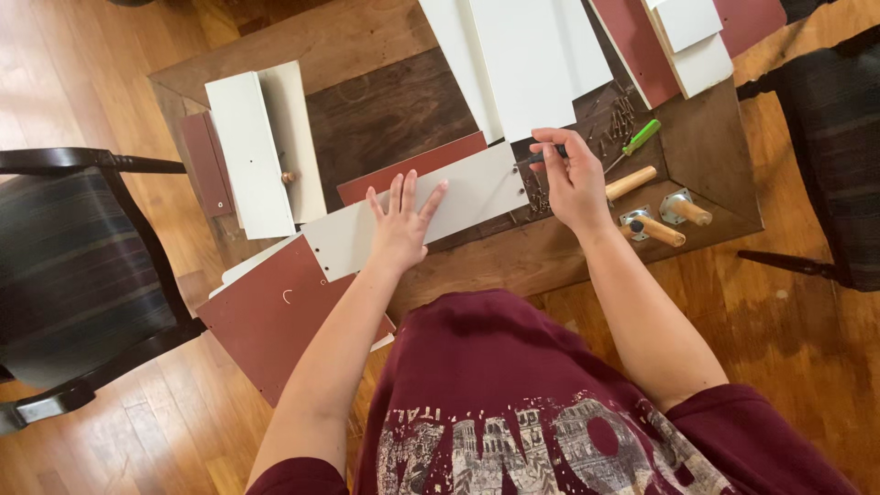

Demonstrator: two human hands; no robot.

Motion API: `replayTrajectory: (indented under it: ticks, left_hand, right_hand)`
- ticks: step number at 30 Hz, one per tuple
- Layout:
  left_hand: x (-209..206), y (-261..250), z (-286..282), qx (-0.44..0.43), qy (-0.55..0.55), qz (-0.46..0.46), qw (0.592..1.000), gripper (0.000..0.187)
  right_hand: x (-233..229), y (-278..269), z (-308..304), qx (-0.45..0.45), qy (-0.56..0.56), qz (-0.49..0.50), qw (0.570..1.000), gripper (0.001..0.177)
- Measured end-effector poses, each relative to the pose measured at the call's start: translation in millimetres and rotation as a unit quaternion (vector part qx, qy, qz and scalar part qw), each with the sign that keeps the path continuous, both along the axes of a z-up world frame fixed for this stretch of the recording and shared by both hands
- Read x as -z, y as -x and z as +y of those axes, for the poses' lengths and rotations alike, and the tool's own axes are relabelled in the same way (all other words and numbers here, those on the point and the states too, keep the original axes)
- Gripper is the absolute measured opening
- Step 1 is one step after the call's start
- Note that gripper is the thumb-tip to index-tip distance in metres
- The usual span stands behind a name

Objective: The person assembles flat-pack furniture pieces on a wooden table using a screwdriver. They align panels, insert screws, and tighten them to join the components together.

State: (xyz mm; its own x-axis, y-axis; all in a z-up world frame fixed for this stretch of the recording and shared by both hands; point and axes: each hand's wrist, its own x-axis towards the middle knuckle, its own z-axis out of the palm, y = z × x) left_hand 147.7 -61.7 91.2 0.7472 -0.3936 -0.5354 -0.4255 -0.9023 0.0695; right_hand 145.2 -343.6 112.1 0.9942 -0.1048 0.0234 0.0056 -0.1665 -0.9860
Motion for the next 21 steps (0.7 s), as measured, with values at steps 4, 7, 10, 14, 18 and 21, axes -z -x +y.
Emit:
replayTrajectory:
  ticks: [4,7,10,14,18,21]
  left_hand:
    - [-1,0,1,0.007,0.006,-0.007,1.0,0.126]
    - [-2,-2,-2,-0.002,-0.001,0.003,1.0,0.126]
    - [-4,-3,-4,-0.009,-0.002,0.008,1.0,0.126]
    - [-4,-7,-5,-0.008,-0.012,0.016,1.0,0.127]
    - [-2,-11,-5,-0.009,-0.002,0.009,1.0,0.127]
    - [-1,-12,-4,-0.008,0.008,-0.002,1.0,0.127]
  right_hand:
    - [-5,4,1,-0.009,0.047,-0.006,0.999,0.02]
    - [-6,4,1,-0.012,0.039,-0.013,0.999,0.02]
    - [-5,5,0,-0.011,0.037,-0.02,0.999,0.019]
    - [-3,3,-1,-0.011,0.027,-0.021,0.999,0.018]
    - [-3,2,-1,-0.012,0.052,-0.031,0.998,0.016]
    - [-4,1,-1,-0.01,0.051,-0.032,0.998,0.016]
